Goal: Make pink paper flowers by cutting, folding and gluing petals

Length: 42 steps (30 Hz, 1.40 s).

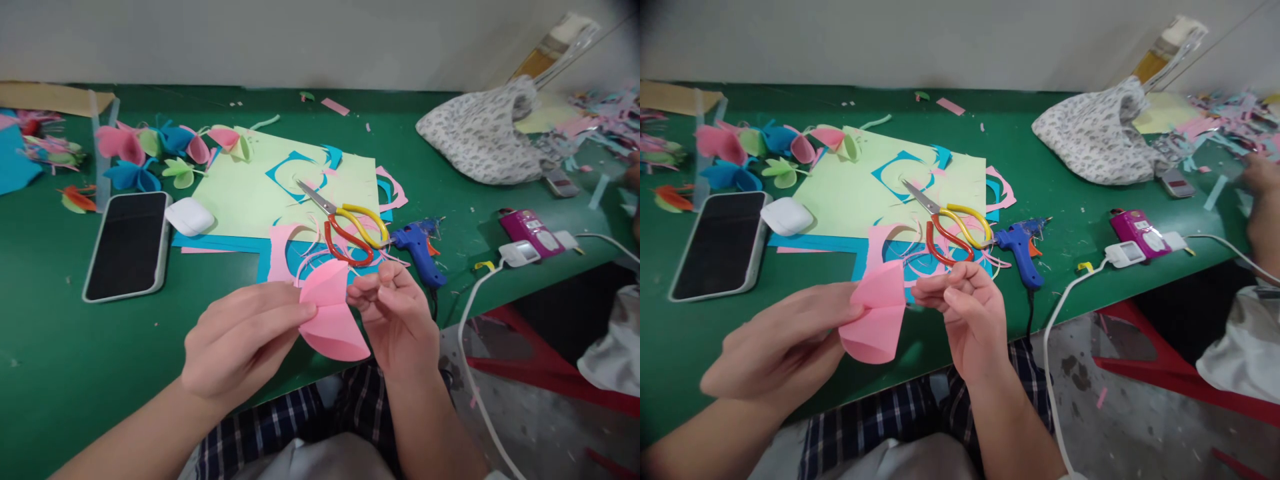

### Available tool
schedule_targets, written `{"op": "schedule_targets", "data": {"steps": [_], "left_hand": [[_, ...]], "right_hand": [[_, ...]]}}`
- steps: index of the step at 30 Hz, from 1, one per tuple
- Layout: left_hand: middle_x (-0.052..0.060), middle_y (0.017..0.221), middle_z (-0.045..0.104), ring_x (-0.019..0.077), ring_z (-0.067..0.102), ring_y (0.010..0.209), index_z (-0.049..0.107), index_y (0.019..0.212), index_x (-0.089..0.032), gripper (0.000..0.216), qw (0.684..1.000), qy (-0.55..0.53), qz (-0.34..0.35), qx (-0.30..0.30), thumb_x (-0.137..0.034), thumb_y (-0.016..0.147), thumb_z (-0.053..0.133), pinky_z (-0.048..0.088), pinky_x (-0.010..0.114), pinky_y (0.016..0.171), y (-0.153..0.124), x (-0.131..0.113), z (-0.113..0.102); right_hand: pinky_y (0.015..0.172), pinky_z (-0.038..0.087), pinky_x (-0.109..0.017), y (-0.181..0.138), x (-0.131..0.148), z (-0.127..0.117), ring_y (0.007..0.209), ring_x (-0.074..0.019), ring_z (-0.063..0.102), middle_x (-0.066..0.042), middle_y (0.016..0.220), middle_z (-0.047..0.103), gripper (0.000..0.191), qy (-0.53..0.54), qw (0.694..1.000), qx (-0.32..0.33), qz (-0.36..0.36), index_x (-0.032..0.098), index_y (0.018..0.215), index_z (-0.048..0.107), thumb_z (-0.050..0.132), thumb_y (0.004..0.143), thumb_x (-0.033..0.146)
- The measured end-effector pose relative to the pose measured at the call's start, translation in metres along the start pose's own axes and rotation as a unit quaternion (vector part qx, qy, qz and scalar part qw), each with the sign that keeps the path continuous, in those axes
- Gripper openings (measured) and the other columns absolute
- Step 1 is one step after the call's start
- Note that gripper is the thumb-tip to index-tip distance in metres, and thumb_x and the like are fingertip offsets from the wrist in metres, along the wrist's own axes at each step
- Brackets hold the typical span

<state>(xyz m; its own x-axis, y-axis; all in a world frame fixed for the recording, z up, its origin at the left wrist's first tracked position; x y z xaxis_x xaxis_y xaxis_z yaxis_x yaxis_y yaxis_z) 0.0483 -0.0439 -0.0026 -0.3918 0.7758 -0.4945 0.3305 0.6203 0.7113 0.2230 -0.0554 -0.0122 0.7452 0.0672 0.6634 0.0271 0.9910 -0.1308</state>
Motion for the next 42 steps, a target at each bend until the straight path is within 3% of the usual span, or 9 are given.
{"op": "schedule_targets", "data": {"steps": [5,8,12,18,24,30,34,39,42], "left_hand": [[0.001,0.08,0.067,0.0058,0.062,0.085,0.064,0.092,-0.012,0.026,1.0,0.008,-0.012,-0.004,0.003,0.071,0.064,0.051,0.013,0.079,-0.001,0.002,0.0],[0.001,0.08,0.068,0.0071,0.064,0.083,0.064,0.092,-0.012,0.025,1.0,-0.009,-0.002,-0.014,0.002,0.071,0.065,0.052,0.014,0.078,0.0,0.001,0.002],[-0.004,0.081,0.071,0.007,0.066,0.073,0.063,0.092,-0.018,0.023,0.996,-0.023,-0.081,-0.024,-0.004,0.075,0.064,0.054,0.015,0.07,0.001,0.003,0.005],[-0.007,0.087,0.072,0.0105,0.067,0.073,0.066,0.092,-0.027,0.022,0.97,-0.025,-0.241,-0.006,-0.013,0.076,0.065,0.054,0.019,0.069,-0.006,0.004,0.008],[-0.005,0.087,0.072,0.0114,0.068,0.073,0.066,0.092,-0.026,0.018,0.967,-0.049,-0.249,-0.002,-0.015,0.077,0.065,0.056,0.02,0.07,-0.003,0.002,0.01],[-0.004,0.089,0.073,0.0116,0.069,0.074,0.062,0.105,-0.027,0.031,0.978,-0.038,-0.206,0.013,-0.014,0.077,0.066,0.055,0.021,0.072,-0.005,0.001,0.013],[-0.003,0.09,0.072,0.0118,0.069,0.074,0.06,0.111,-0.028,0.038,0.962,-0.067,-0.266,0.008,-0.02,0.076,0.068,0.055,0.021,0.073,-0.004,0.003,0.014],[-0.001,0.075,0.068,0.0113,0.062,0.065,0.067,0.085,-0.021,0.013,0.902,-0.186,-0.381,0.083,-0.028,0.075,0.069,0.052,0.021,0.059,0.005,0.007,0.016],[0.001,0.075,0.064,0.0126,0.059,0.07,0.068,0.079,-0.02,0.008,0.89,-0.221,-0.39,0.088,-0.028,0.076,0.068,0.049,0.023,0.06,0.008,0.008,0.016]], "right_hand": [[0.068,0.057,-0.02,0.002,-0.001,0.0,0.072,-0.011,0.071,0.0,0.077,0.076,0.01,-0.023,1.0,-0.017,-0.001,0.021,0.076,0.063,0.061,0.074,0.011],[0.059,0.055,-0.017,0.002,-0.004,-0.003,0.059,-0.0096,0.069,0.003,0.066,0.074,0.01,-0.104,0.992,-0.073,-0.028,0.022,0.078,0.064,0.061,0.077,0.012],[0.05,0.052,-0.018,0.0,-0.007,-0.005,0.043,-0.0092,0.063,0.005,0.05,0.068,0.006,-0.227,0.96,-0.13,-0.102,0.02,0.08,0.066,0.06,0.081,0.02],[0.054,0.053,-0.021,-0.003,-0.008,-0.004,0.064,-0.0116,0.066,0.002,0.07,0.069,0.013,-0.283,0.946,-0.097,-0.124,0.023,0.086,0.065,0.053,0.085,0.018],[0.085,0.052,-0.034,-0.004,-0.009,0.002,0.099,-0.0171,0.061,-0.001,0.104,0.062,0.04,-0.335,0.929,0.0,-0.157,0.031,0.108,0.058,0.069,0.073,0.013],[0.092,0.048,-0.035,-0.004,-0.012,0.0,0.098,-0.0153,0.061,0.001,0.101,0.064,0.043,-0.352,0.919,-0.009,-0.181,0.031,0.109,0.057,0.068,0.074,0.008],[0.088,0.051,-0.033,-0.004,-0.013,-0.001,0.09,-0.0142,0.064,0.002,0.097,0.065,0.044,-0.37,0.91,-0.028,-0.184,0.032,0.108,0.057,0.069,0.072,0.009],[0.09,0.049,-0.037,-0.005,-0.015,0.0,0.087,-0.0158,0.063,0.001,0.09,0.065,0.047,-0.382,0.907,-0.036,-0.176,0.03,0.112,0.053,0.07,0.072,0.011],[0.087,0.051,-0.036,-0.005,-0.016,0.001,0.086,-0.0154,0.063,0.001,0.091,0.063,0.05,-0.375,0.913,-0.033,-0.158,0.031,0.115,0.051,0.069,0.072,0.011]]}}
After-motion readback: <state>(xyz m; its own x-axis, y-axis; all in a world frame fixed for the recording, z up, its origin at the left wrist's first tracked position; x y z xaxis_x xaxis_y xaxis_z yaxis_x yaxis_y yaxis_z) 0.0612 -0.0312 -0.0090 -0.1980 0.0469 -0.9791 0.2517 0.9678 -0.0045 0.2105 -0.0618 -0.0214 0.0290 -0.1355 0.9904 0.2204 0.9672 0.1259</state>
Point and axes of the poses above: each hand's wrist, its own y-axis towards the middle knuckle, its own z-axis out of the palm, x = y × z, the point moved 1 cm from there along y, towards the middle knuckle
